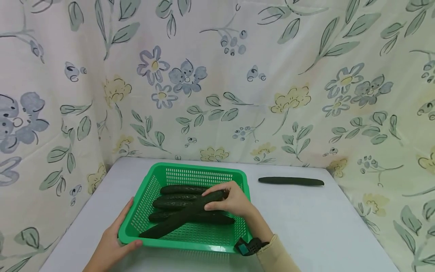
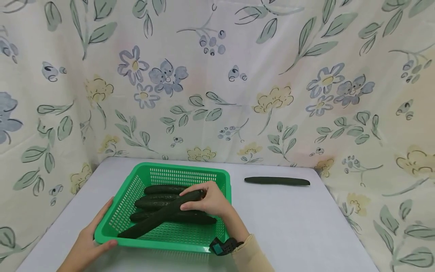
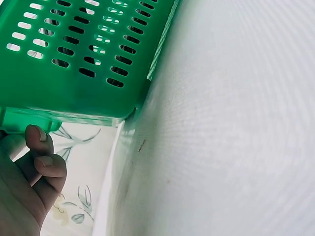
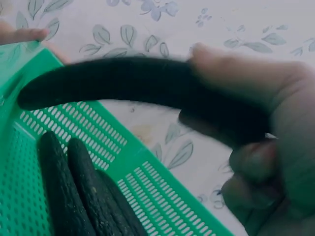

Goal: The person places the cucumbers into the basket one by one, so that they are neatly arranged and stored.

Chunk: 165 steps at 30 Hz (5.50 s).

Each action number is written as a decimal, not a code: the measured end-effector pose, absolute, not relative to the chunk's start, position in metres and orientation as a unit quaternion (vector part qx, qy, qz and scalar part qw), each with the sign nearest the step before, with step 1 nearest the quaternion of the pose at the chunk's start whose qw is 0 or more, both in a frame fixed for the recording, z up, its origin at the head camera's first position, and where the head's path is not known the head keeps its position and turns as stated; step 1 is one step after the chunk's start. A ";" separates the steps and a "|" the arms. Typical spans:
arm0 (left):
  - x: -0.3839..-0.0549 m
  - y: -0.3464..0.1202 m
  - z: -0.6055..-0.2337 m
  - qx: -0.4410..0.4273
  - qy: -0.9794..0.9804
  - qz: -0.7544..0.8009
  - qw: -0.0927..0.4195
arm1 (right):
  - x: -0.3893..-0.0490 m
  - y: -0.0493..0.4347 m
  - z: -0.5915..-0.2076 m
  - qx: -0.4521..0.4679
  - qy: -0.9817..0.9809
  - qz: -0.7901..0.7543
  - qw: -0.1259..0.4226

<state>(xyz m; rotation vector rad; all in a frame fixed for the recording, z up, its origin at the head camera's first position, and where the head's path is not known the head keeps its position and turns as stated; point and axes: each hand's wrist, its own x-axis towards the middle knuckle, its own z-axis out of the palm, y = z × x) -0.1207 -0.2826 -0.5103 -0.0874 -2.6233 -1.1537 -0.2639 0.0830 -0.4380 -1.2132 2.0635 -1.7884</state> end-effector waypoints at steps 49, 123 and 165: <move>-0.124 -0.281 -0.508 -0.020 -0.909 -0.396 0.124 | -0.247 0.079 -0.442 -0.302 0.936 -0.115 0.143; -0.122 -0.279 -0.508 -0.017 -0.913 -0.390 0.121 | -0.352 0.419 -0.529 0.068 0.868 -0.487 0.062; -0.120 -0.279 -0.511 -0.005 -0.917 -0.384 0.105 | -0.304 0.336 -0.446 0.036 0.791 -0.590 -0.158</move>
